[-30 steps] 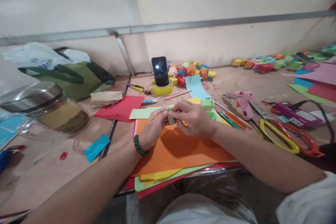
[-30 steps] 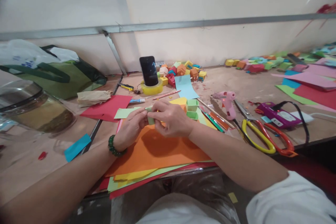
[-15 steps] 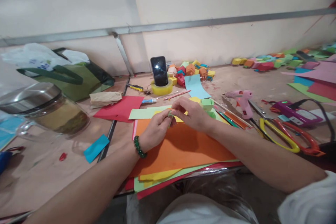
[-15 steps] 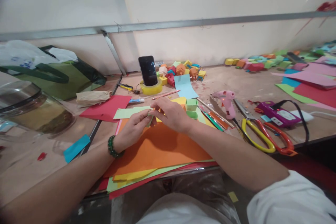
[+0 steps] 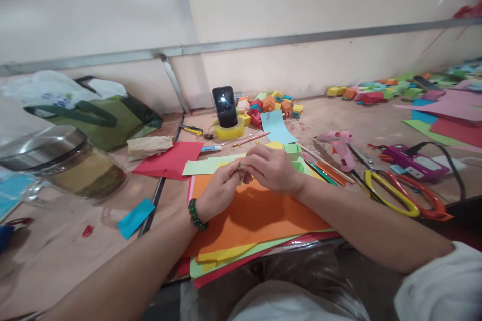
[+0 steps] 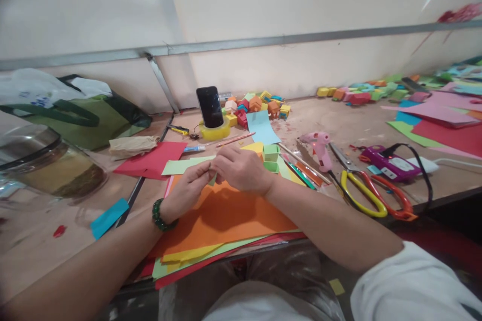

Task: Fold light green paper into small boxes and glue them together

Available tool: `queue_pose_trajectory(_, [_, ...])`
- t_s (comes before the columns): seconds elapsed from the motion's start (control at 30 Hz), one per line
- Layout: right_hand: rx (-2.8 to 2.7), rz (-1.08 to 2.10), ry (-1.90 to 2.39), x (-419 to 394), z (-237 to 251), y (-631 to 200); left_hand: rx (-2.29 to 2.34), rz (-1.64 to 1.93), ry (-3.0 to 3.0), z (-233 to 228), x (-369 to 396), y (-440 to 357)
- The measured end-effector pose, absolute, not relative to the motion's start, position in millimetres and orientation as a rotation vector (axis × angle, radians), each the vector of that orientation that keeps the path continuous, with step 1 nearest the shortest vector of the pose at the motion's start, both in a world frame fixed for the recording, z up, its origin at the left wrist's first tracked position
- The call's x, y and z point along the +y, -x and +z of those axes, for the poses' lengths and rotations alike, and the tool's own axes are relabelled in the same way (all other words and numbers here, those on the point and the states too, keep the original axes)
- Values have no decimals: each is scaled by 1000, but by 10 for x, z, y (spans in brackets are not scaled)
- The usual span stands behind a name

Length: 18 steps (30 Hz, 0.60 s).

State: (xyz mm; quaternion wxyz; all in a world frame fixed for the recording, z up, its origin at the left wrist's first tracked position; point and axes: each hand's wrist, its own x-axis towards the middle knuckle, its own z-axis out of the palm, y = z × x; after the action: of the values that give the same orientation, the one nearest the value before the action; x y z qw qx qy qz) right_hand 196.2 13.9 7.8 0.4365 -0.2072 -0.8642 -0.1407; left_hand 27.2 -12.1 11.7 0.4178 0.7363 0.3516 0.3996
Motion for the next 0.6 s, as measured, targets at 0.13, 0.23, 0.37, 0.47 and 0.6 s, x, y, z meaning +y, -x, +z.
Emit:
queue_pose_trajectory(0.13, [-2135,-224,601,167,56,-1955,906,1002,-1740,111,-86,-266])
queue_pose_trajectory(0.23, [-2165,1,703,206,33,-1957,1036,995,-1809,108,-65,-246])
queue_pose_trajectory(0.37, [-2223,329,770,232,52,-1975,1139,903,-1914,106,-52,-212])
queue_pose_trajectory(0.47, [-2191,550,816,233,99,-1993,1109,886,-1881,121,-52,-201])
queue_pose_trajectory(0.6, [-1694,1092,926,261,114,-1982,989,1053,-1618,115,-24,-193])
